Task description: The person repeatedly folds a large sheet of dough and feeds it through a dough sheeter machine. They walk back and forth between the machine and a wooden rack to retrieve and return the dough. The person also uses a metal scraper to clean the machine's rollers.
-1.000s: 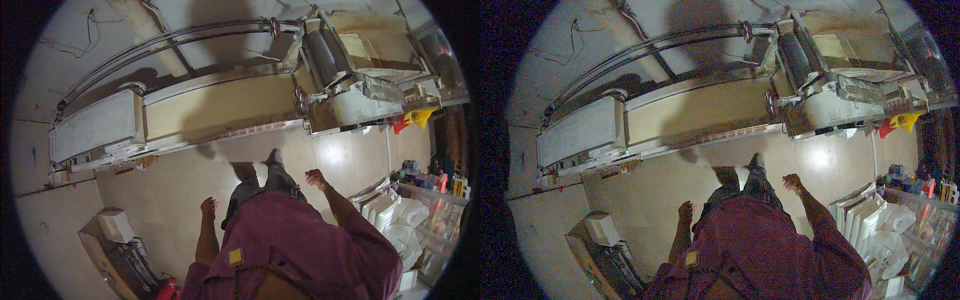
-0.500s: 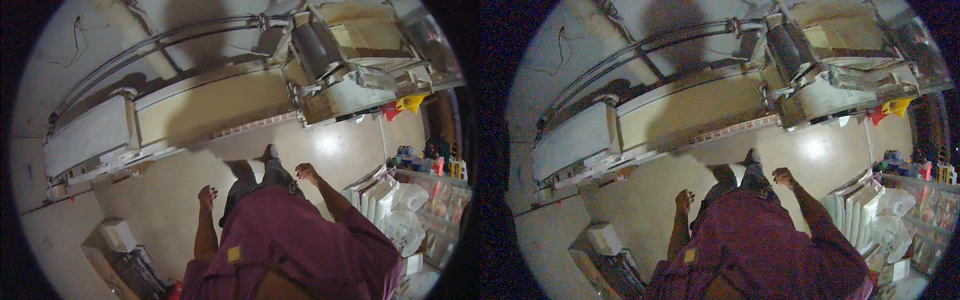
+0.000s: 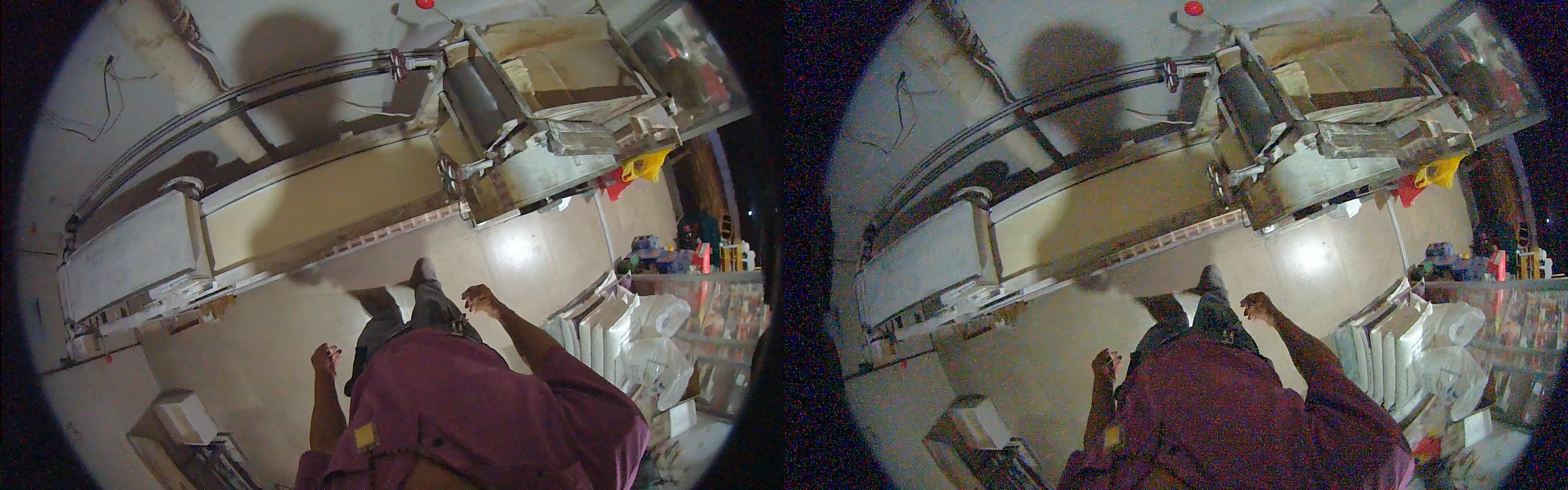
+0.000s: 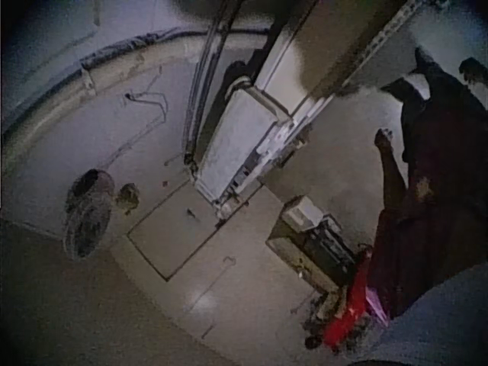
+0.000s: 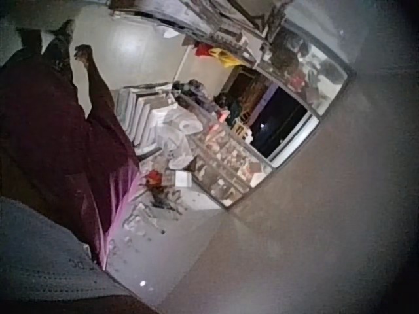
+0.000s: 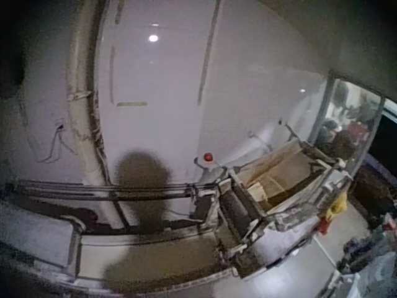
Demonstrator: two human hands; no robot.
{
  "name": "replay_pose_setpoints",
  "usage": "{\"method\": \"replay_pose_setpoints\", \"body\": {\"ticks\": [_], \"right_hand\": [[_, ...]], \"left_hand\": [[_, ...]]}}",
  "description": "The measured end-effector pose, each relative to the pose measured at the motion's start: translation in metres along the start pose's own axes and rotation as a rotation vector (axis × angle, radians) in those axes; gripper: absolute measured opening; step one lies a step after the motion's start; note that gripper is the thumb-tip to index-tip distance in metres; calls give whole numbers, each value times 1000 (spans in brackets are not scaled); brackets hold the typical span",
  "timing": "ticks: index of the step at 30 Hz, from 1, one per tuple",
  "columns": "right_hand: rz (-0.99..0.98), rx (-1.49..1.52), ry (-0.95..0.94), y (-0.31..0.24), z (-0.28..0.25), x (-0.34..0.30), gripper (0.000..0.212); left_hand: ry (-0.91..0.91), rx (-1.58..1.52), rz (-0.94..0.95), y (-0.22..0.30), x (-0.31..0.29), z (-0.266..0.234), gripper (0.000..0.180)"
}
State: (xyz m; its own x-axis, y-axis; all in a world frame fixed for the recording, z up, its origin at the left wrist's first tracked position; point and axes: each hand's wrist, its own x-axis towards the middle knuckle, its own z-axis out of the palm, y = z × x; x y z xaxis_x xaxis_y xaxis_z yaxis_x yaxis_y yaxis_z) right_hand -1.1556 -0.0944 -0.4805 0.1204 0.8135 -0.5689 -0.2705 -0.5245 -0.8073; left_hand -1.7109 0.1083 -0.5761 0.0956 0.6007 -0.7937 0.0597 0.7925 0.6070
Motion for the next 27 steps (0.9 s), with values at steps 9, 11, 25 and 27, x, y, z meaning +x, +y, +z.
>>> {"method": "replay_pose_setpoints", "body": {"ticks": [9,11,25,27], "right_hand": [[68,-44,-33,-24,5,4,99],[33,-12,-88,-16,0,8,99],[72,-96,-72,-31,33,27,88],[157,-224,-4,-36,41,33,69]], "left_hand": [[22,-261,-110,10,1,7,34],[55,-286,-135,6,-2,4,32],[179,-70,-177,-7,-13,-22,33],[167,-118,-94,-9,-12,-20,34]]}}
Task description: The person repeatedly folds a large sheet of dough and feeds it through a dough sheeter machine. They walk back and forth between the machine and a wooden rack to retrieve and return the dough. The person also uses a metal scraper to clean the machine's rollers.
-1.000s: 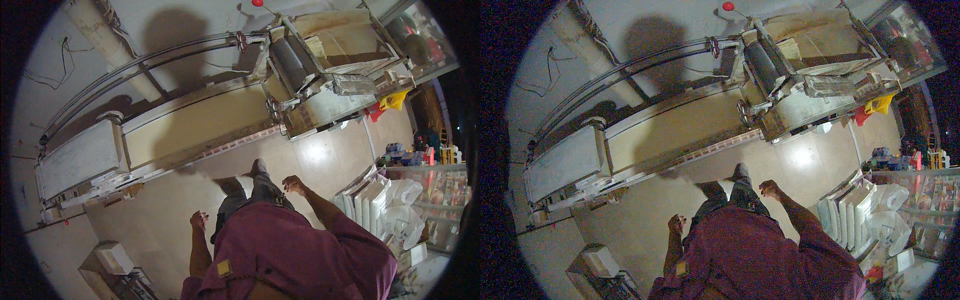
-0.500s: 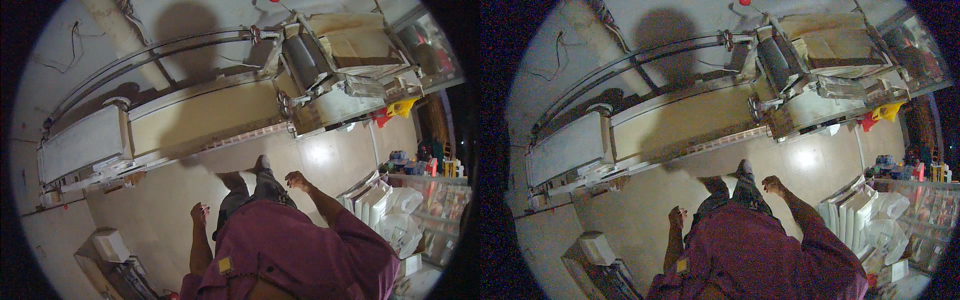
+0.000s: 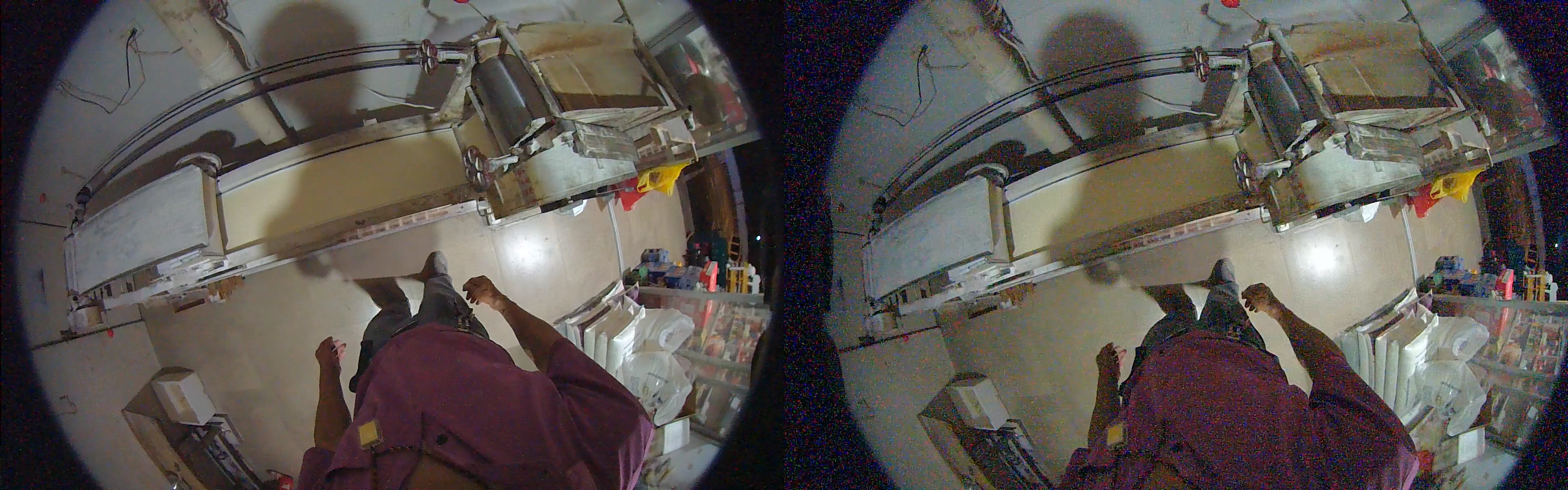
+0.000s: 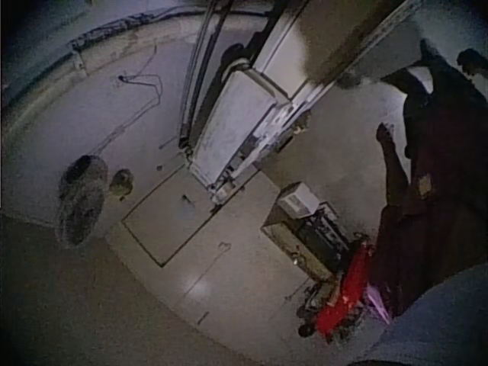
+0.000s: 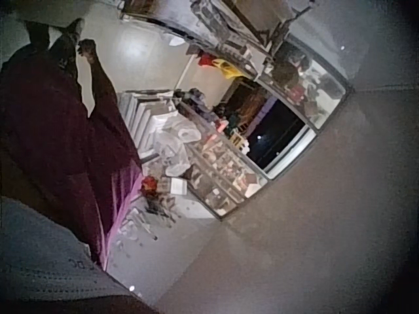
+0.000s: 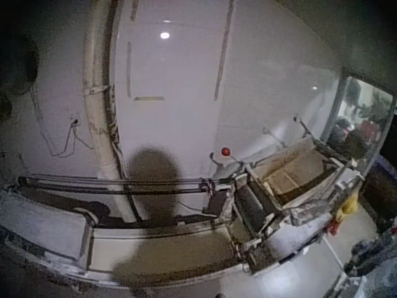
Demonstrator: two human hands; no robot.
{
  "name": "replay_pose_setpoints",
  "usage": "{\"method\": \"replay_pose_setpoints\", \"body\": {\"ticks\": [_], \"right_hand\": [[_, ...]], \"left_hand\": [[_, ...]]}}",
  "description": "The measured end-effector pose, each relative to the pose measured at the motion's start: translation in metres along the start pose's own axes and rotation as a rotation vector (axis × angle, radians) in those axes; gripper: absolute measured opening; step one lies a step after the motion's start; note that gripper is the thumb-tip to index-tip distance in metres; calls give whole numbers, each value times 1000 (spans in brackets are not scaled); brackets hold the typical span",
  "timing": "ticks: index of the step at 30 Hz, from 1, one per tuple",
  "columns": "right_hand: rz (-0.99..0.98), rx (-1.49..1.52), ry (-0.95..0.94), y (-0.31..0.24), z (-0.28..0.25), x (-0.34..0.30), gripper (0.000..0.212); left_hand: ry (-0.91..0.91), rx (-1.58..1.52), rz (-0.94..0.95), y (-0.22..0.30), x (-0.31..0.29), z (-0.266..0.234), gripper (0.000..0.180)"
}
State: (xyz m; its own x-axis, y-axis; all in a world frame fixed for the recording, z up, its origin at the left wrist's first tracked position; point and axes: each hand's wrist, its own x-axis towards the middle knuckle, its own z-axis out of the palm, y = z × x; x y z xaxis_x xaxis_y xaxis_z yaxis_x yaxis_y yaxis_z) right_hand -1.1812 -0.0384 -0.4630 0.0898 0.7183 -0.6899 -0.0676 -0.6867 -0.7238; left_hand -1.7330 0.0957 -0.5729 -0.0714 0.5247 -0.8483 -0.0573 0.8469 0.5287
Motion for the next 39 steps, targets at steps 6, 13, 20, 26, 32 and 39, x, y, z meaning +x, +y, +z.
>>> {"method": "replay_pose_setpoints", "body": {"ticks": [6,13,20,26,32,39], "right_hand": [[75,-55,74,-31,9,1,27],[136,-136,162,-44,3,22,25],[-40,-240,184,-106,6,65,25],[-164,-188,191,-152,-16,147,26],[-475,22,772,-181,-101,276,28],[-520,-69,1224,-198,-176,335,31]], "left_hand": [[-66,-58,-35,-6,21,-7,37],[-32,-153,-80,35,-14,24,34],[-31,-181,-101,2,6,2,36],[-75,-24,54,2,1,-1,40],[-59,-202,-249,12,8,-6,39],[-36,119,-95,66,-22,26,39]]}}
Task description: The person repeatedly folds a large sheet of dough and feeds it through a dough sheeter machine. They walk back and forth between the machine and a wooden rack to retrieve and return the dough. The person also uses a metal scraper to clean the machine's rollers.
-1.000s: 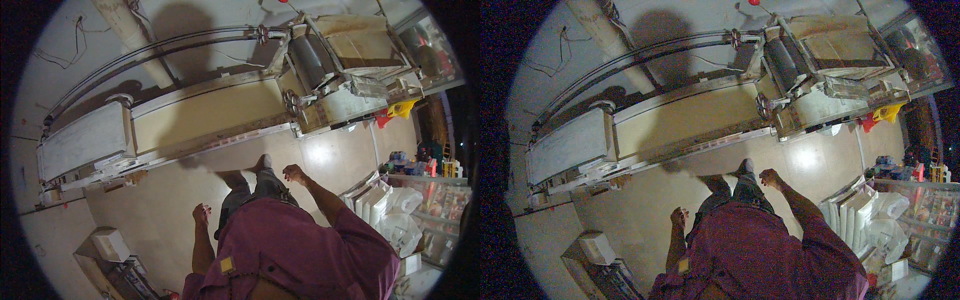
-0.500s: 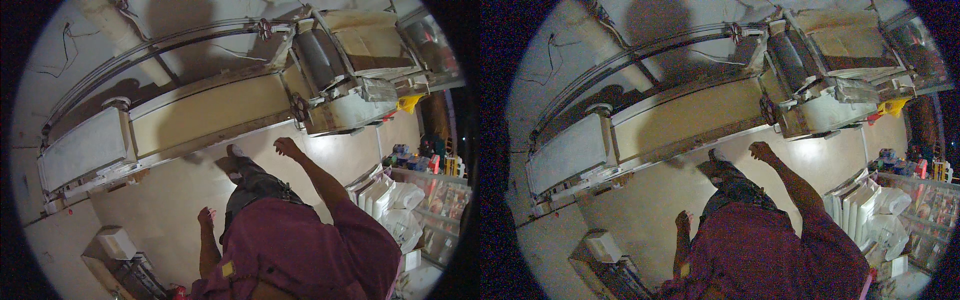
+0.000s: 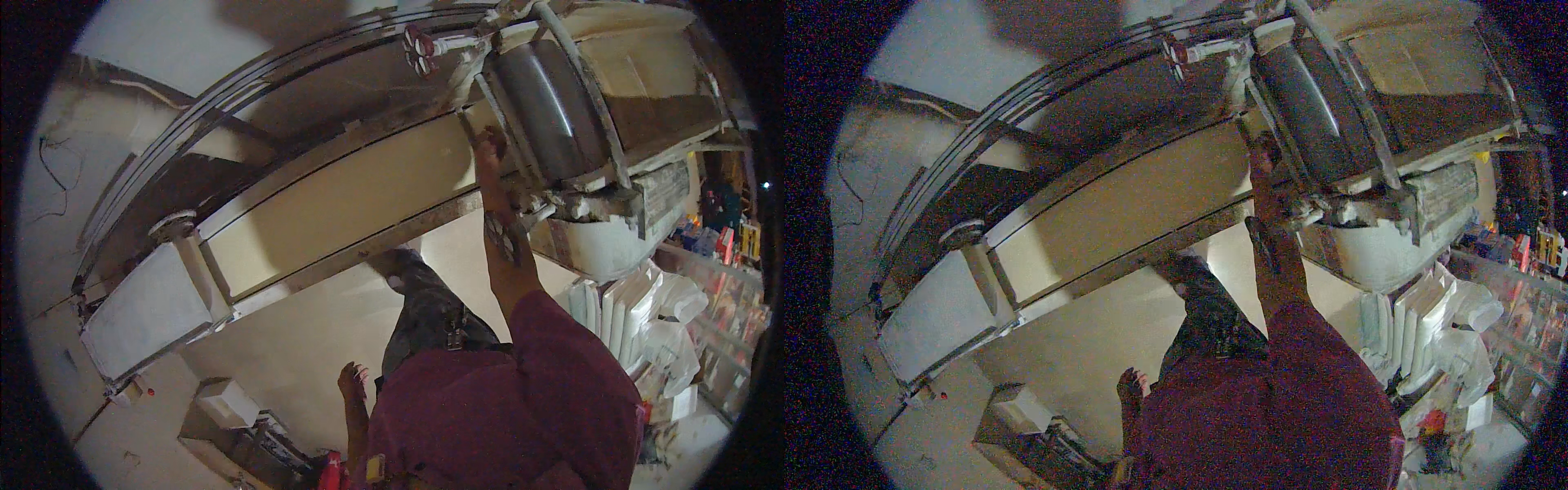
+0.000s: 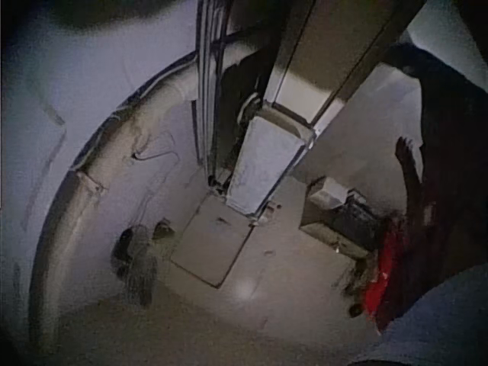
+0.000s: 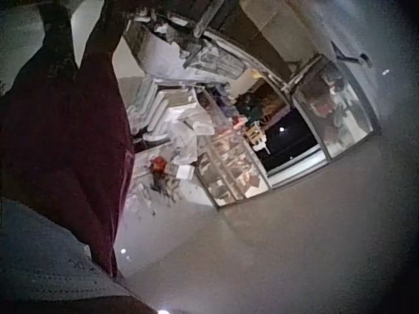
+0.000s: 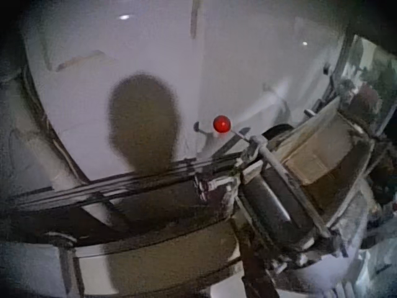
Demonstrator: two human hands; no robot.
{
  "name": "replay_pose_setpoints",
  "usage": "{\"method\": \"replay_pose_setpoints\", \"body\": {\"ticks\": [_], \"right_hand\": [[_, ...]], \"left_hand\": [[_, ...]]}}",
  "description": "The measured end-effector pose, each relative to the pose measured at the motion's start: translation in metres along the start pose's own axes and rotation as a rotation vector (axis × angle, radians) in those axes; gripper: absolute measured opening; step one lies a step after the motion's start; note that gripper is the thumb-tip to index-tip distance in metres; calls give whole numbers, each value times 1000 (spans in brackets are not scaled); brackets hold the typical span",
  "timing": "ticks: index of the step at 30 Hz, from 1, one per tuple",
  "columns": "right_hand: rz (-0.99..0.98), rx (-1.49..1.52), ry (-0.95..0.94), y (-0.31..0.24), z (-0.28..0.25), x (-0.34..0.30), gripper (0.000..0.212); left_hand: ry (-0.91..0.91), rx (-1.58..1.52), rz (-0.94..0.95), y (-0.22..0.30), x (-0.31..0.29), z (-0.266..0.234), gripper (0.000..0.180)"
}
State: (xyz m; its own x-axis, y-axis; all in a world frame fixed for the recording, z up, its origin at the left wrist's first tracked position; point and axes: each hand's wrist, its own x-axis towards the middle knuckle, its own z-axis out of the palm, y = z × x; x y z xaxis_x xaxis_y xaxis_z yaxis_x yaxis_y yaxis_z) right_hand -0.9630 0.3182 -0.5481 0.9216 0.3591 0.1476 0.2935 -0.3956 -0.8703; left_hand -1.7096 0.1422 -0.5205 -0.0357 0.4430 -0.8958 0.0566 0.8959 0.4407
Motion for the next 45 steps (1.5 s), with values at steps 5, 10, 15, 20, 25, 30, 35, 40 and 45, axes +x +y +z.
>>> {"method": "replay_pose_setpoints", "body": {"ticks": [5,10,15,20,25,30,35,40,45], "right_hand": [[-9,-46,83,17,8,21,34],[-24,-94,150,22,11,24,37],[-96,-151,213,24,9,15,41],[-313,-266,201,40,29,21,44],[-406,-490,79,23,62,39,48],[-449,-741,-61,-18,106,29,45],[-529,-757,-438,-65,165,-18,33],[-564,-590,-522,-73,202,-59,25],[-658,-378,-590,-88,230,-99,18]], "left_hand": [[-58,154,33,59,-10,33,39],[-63,-81,-17,120,-10,80,35],[11,34,-42,159,-25,118,33],[-19,115,-72,166,-14,119,31],[-132,182,47,178,9,130,31],[-190,306,170,225,27,186,25],[-337,428,325,271,60,257,20],[-314,655,1004,309,120,327,27],[-254,626,1192,360,164,398,47]]}}
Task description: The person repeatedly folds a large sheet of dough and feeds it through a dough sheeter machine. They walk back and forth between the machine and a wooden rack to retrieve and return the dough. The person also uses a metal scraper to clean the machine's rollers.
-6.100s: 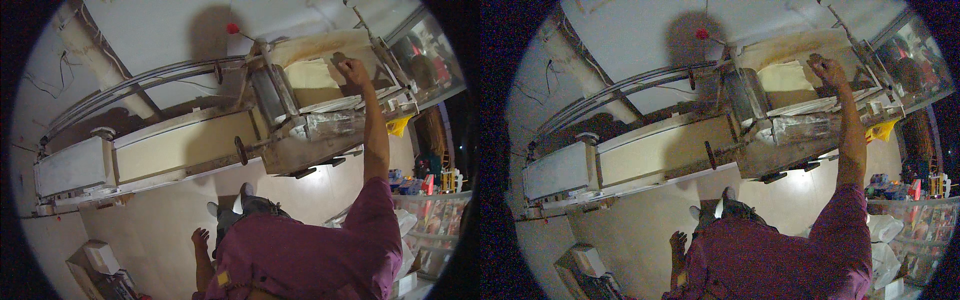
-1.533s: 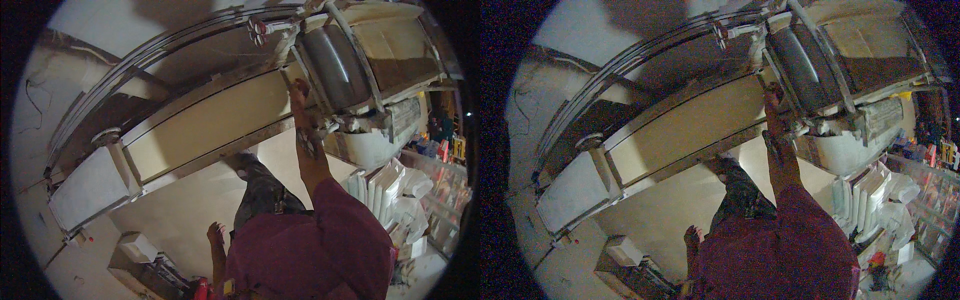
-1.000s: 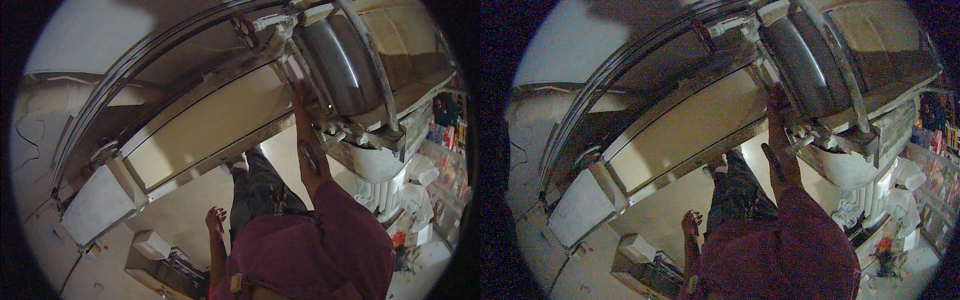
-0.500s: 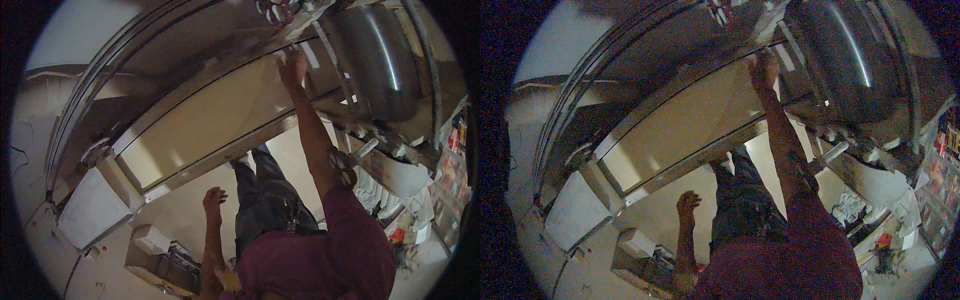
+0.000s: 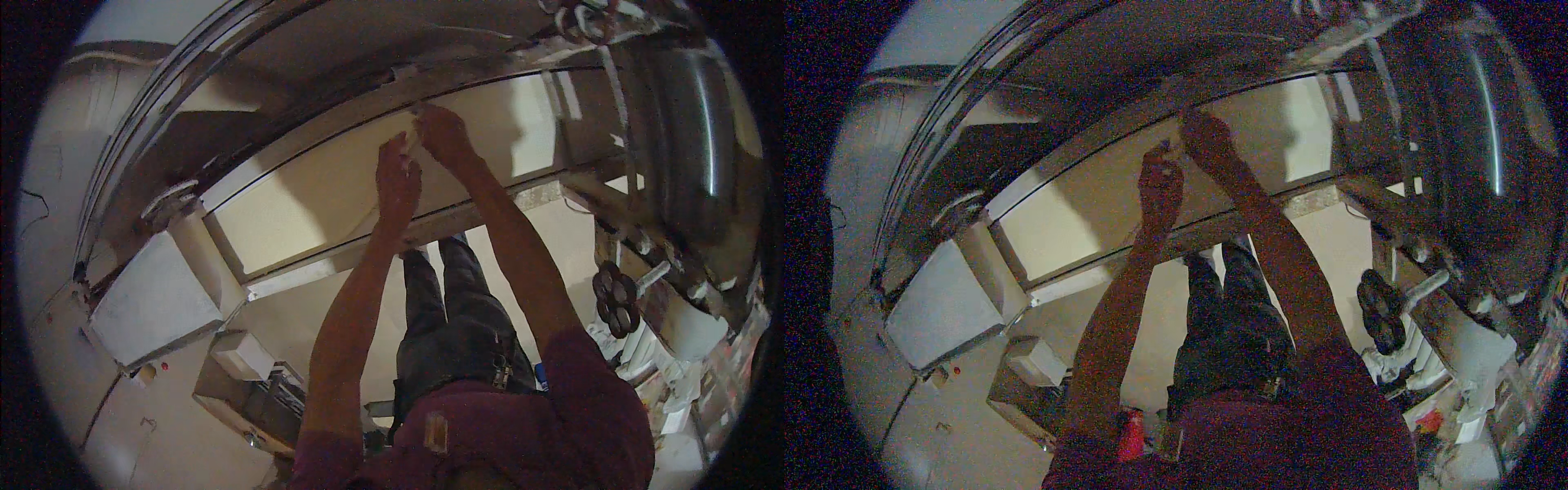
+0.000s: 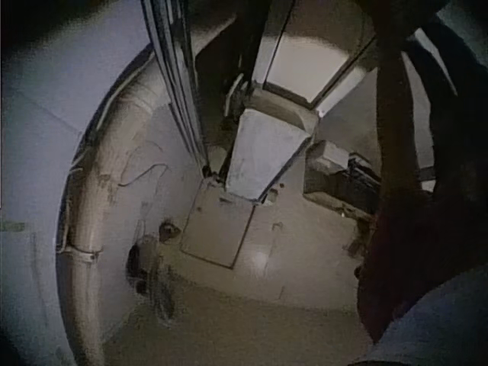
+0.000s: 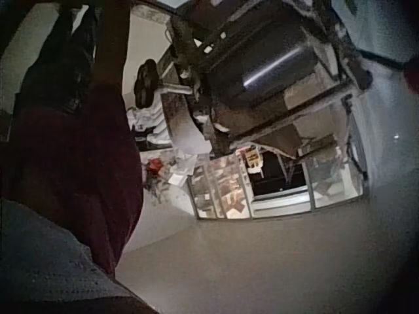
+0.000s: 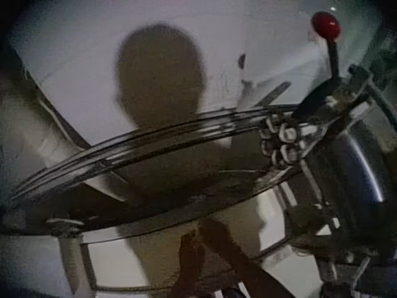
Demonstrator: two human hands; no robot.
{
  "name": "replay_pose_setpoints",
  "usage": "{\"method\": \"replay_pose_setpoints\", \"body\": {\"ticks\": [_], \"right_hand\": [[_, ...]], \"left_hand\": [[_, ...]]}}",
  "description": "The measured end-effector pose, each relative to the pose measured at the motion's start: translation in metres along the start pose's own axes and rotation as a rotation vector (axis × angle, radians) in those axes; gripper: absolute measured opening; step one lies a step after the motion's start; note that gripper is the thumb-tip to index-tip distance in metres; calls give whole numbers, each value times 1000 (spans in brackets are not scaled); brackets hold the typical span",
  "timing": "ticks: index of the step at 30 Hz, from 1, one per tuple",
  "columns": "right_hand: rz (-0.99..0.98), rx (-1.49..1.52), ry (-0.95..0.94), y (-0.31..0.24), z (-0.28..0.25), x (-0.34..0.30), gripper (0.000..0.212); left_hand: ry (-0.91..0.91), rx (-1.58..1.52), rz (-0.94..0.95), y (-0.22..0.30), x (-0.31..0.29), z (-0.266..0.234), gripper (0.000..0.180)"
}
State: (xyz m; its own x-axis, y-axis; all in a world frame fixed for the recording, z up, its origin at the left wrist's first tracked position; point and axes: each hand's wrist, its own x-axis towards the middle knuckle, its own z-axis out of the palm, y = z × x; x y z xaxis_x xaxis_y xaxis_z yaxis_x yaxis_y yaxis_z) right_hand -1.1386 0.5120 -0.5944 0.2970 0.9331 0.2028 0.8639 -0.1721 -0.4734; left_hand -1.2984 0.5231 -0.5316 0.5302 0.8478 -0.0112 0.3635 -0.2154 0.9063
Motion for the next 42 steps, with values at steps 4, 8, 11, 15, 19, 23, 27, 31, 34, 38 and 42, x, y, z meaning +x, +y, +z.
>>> {"method": "replay_pose_setpoints", "body": {"ticks": [4,8,11,15,19,23,27,31,34,38,42], "right_hand": [[-94,19,-179,-47,13,16,15],[109,-413,46,-39,28,13,14],[324,-211,136,3,24,3,20],[368,406,77,-66,-21,-10,23],[574,859,-265,-165,-54,-27,20],[583,1098,-346,-222,-83,-33,20],[549,1205,-431,-246,-109,-38,18],[95,927,-429,-267,-123,-57,15],[-346,413,-471,-273,-122,-81,17],[-684,378,-466,-273,-111,-147,25],[-534,570,-721,-279,-134,-191,32]], "left_hand": [[62,299,114,-67,17,1,52],[31,339,23,-90,7,-27,54],[4,480,-51,-77,5,-63,54],[172,220,-152,-42,-22,-114,59],[258,675,-208,4,-69,-148,60],[319,571,-197,63,-94,-163,62],[567,-589,-508,81,-118,-154,55],[570,-1567,-583,102,-150,-140,44],[601,-1886,-476,104,-187,-125,38],[763,-1516,-467,83,-258,-97,33],[1076,-1342,-607,78,-358,-85,26]]}}
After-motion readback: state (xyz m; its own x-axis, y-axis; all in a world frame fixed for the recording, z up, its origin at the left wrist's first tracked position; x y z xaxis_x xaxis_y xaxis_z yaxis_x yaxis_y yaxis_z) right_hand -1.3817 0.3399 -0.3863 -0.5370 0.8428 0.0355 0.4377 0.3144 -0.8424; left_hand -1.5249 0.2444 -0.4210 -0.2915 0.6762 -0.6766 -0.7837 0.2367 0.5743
